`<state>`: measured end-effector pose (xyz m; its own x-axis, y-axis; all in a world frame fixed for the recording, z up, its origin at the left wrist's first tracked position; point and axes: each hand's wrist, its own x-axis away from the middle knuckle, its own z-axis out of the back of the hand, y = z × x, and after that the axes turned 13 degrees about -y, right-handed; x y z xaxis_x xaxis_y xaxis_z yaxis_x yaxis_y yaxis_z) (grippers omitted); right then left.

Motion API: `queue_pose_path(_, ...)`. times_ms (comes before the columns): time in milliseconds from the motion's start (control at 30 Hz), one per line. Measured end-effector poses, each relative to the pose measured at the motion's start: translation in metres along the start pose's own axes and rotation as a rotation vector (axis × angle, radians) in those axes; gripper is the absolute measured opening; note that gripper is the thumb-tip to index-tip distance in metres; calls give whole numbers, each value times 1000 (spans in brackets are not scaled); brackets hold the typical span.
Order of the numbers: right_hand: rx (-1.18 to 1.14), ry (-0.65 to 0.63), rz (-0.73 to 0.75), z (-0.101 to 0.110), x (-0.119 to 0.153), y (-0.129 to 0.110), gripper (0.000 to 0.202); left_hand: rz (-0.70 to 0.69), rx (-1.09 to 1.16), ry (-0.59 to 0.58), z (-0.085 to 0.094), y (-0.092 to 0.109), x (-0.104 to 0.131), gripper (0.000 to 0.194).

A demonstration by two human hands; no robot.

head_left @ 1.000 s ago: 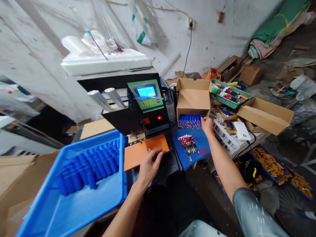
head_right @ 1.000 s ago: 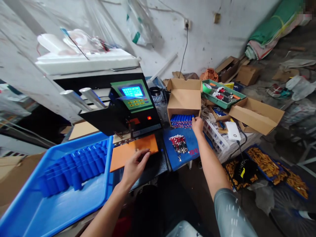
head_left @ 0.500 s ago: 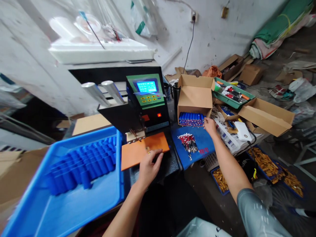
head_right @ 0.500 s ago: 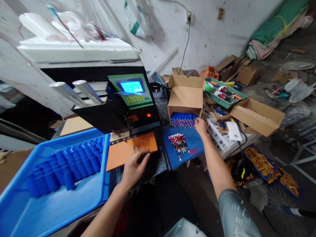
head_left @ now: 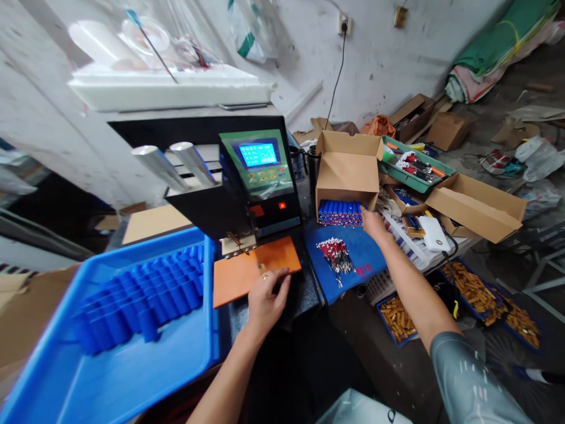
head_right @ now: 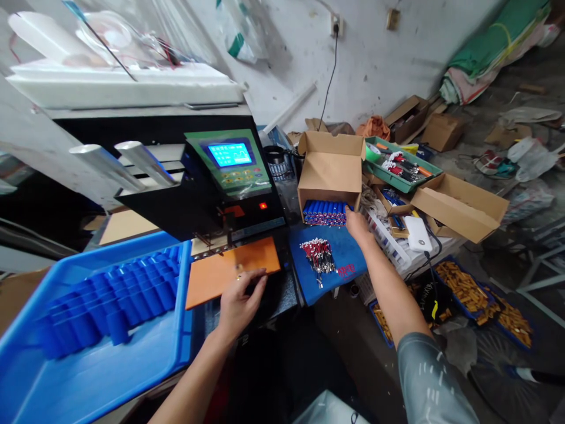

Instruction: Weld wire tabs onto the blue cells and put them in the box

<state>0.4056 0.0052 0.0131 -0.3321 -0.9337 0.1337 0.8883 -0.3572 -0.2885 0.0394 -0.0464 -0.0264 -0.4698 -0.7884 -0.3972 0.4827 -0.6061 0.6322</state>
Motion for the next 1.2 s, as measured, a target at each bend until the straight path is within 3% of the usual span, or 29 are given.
queue_pose_path(167,167,-35,4,4,-1,-3,48,-2,-14,13,-1,2,0,19)
queue_pose_path(433,130,-6,0,-3,1,1,49,14,9,-22,2,5,0,22)
queue_pose_path(800,293,-14,-29,4,10,-11,57,7,17,-12,0,7,0,21)
queue_pose_path(967,208,-35,-45,5,13,-11,56,1,32,-20,0,4,1,20)
queue_pose_path(1067,115,55,-37,0,24,-13,55,5,65,-33,1,2,2,22)
queue_pose_path(1200,-77,177,149,-16,42,-22,36,26,105,-52,1,0,2,24)
